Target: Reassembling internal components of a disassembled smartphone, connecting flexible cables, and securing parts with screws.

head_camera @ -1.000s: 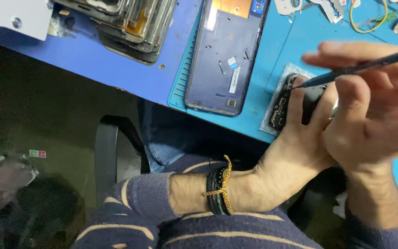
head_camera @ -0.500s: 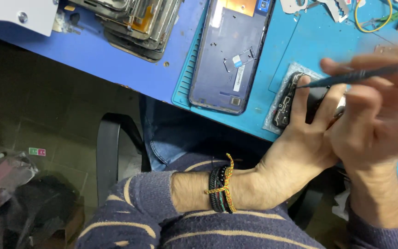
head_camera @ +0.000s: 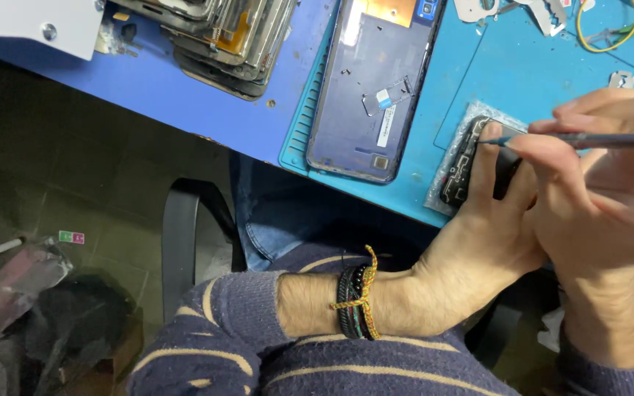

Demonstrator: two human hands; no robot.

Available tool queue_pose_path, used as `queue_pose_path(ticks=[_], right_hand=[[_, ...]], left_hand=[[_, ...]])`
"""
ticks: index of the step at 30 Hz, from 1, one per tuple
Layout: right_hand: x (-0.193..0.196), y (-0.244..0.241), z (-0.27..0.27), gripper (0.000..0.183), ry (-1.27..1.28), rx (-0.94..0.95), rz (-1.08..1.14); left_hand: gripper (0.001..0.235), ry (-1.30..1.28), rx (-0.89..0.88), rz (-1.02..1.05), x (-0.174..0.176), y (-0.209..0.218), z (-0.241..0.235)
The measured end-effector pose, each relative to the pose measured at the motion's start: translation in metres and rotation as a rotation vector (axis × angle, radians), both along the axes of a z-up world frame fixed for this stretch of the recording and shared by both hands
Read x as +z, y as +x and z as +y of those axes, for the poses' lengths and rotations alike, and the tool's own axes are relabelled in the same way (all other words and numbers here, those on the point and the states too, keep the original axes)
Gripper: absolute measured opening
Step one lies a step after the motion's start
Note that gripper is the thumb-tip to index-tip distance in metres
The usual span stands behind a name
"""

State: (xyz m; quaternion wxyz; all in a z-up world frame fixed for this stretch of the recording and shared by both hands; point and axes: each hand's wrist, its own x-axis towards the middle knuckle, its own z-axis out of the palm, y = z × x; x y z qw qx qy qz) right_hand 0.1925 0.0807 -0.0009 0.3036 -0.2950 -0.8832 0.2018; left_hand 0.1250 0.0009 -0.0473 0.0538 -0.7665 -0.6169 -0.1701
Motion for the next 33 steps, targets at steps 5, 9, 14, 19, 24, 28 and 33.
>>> queue_pose_path(ticks=[5, 9, 14, 19, 24, 28, 33], right_hand=[[0.006, -0.003, -0.002, 0.023, -0.361, 0.088, 0.277], [-0.004, 0.007, -0.004, 0.006, -0.022, 0.043, -0.023], [0.002, 0.004, -0.006, 0.018, 0.014, 0.007, -0.024], [-0.016, 0.024, -0.007, 0.01, -0.093, 0.051, 0.045], [-0.018, 0.017, -0.002, 0.015, -0.041, 0.012, 0.103], [-0.016, 0.016, -0.001, 0.027, -0.016, 0.038, 0.192], [-0.003, 0.048, 0.009, 0.021, 0.001, -0.015, 0.171]], left_hand=[[0.041, -0.07, -0.056, 0.028, -0.005, 0.003, 0.001], [0.046, -0.002, 0.011, 0.059, -0.001, 0.001, 0.0], [0.05, 0.035, 0.011, -0.016, -0.004, 0.002, 0.001], [0.049, -0.055, -0.038, -0.007, -0.001, 0.002, 0.001], [0.054, -0.03, -0.007, -0.001, -0.016, 0.014, -0.001], [0.064, -0.067, -0.01, -0.003, -0.006, 0.011, 0.0], [0.058, 0.039, -0.022, -0.257, 0.008, 0.002, -0.016]])
